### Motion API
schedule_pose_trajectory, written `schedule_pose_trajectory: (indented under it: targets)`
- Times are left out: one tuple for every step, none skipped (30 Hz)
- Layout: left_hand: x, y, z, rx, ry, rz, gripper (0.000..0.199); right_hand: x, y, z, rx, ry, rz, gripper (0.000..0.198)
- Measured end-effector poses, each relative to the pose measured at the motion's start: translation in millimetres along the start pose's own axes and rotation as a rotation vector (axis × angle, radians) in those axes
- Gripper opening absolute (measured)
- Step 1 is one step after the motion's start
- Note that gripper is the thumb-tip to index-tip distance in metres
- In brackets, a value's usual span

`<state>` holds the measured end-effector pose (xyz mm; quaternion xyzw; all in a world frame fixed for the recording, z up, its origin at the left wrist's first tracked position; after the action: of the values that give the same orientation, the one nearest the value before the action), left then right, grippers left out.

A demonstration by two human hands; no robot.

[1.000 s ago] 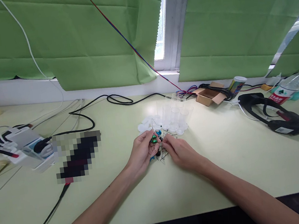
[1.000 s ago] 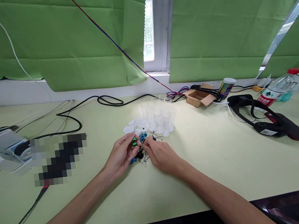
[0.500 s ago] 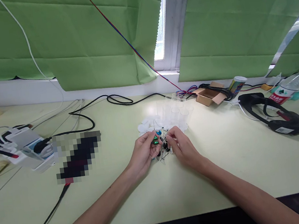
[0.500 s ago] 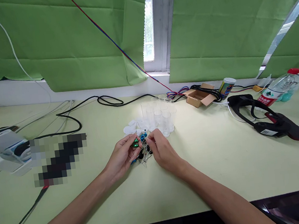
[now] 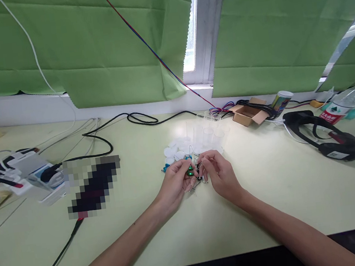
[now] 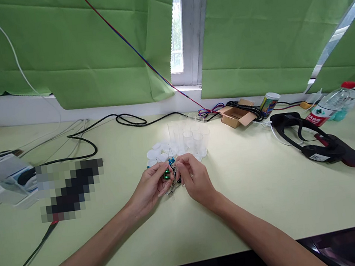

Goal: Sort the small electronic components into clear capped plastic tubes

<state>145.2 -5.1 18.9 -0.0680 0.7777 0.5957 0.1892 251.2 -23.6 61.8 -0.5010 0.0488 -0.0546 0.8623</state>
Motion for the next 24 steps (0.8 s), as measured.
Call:
schedule_pose_trajectory:
  targets:
    - [-1,-1,0,-0.001,-0.005,0.011,0.03,1,0,0,-0.015,0.017,0.027,0.016]
    - [-1,-1,0,-0.002,-0.006,0.02,0.03,3,0,0,-0.026,0.036,0.048,0.017]
    - [0,-2,0,-0.002,-0.002,0.025,0.03,5,-1,0,-0.033,0.061,0.063,0.018]
    - [1,-3,0,-0.002,0.003,0.027,0.029,7,-2,1,-0.037,0.086,0.07,0.018]
    - [1,-3,0,-0.003,0.008,0.028,0.029,9,-3,1,-0.036,0.111,0.073,0.019]
    - [1,-3,0,-0.003,0.008,0.03,0.029,11,-4,1,-0.036,0.134,0.074,0.019]
    - [1,-4,0,-0.002,0.006,0.034,0.029,12,-5,1,-0.037,0.151,0.075,0.019]
    - [1,-5,0,-0.001,0.002,0.041,0.03,13,-5,1,-0.042,0.159,0.077,0.019]
    - [0,-5,0,-0.001,-0.005,0.051,0.03,13,-5,1,-0.046,0.161,0.078,0.019]
    - [-1,-6,-1,-0.001,-0.012,0.061,0.031,13,-4,0,-0.051,0.161,0.08,0.019]
    - [-3,-6,-2,0.0,-0.022,0.073,0.031,12,-4,0,-0.054,0.161,0.083,0.019]
    - [-5,-7,-3,0.0,-0.035,0.083,0.032,12,-4,0,-0.055,0.16,0.082,0.019]
    - [-7,-7,-4,-0.001,-0.05,0.091,0.032,13,-3,-1,-0.054,0.162,0.084,0.019]
    - [-9,-8,-6,0.0,-0.066,0.098,0.033,12,-3,-1,-0.054,0.155,0.082,0.019]
    - [-11,-8,-7,0.0,-0.079,0.099,0.034,12,-2,-1,-0.057,0.149,0.079,0.019]
    - [-12,-9,-8,0.001,-0.086,0.1,0.034,11,-1,-2,-0.061,0.144,0.078,0.019]
    - [-13,-9,-8,0.002,-0.084,0.1,0.034,11,0,-2,-0.065,0.139,0.076,0.019]
    - [-12,-10,-9,0.009,-0.08,0.104,0.033,11,0,-3,-0.067,0.139,0.074,0.019]
    - [-12,-10,-9,0.011,-0.079,0.104,0.033,11,0,-3,-0.067,0.138,0.071,0.019]
    - [-12,-10,-9,0.011,-0.078,0.104,0.033,12,0,-3,-0.064,0.139,0.067,0.019]
    - [-12,-10,-9,0.012,-0.078,0.105,0.033,12,0,-3,-0.061,0.138,0.063,0.019]
    - [-12,-10,-8,0.014,-0.079,0.103,0.033,12,0,-3,-0.059,0.137,0.059,0.019]
    - [-12,-10,-8,0.014,-0.08,0.103,0.033,11,0,-3,-0.058,0.136,0.056,0.02]
    - [-11,-10,-8,0.015,-0.079,0.102,0.033,11,0,-3,-0.058,0.135,0.054,0.02]
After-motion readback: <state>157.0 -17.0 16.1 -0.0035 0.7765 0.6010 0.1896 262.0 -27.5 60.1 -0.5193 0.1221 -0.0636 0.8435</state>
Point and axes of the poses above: each hand's wrist, its own z-axis towards the middle knuckle, its own x-axis out of the back of the hand, y = z × x, the point moved 10 cm from there along z, towards the middle knuckle, and after that the axes turned 11 degrees about y, right-handed, at the moved point
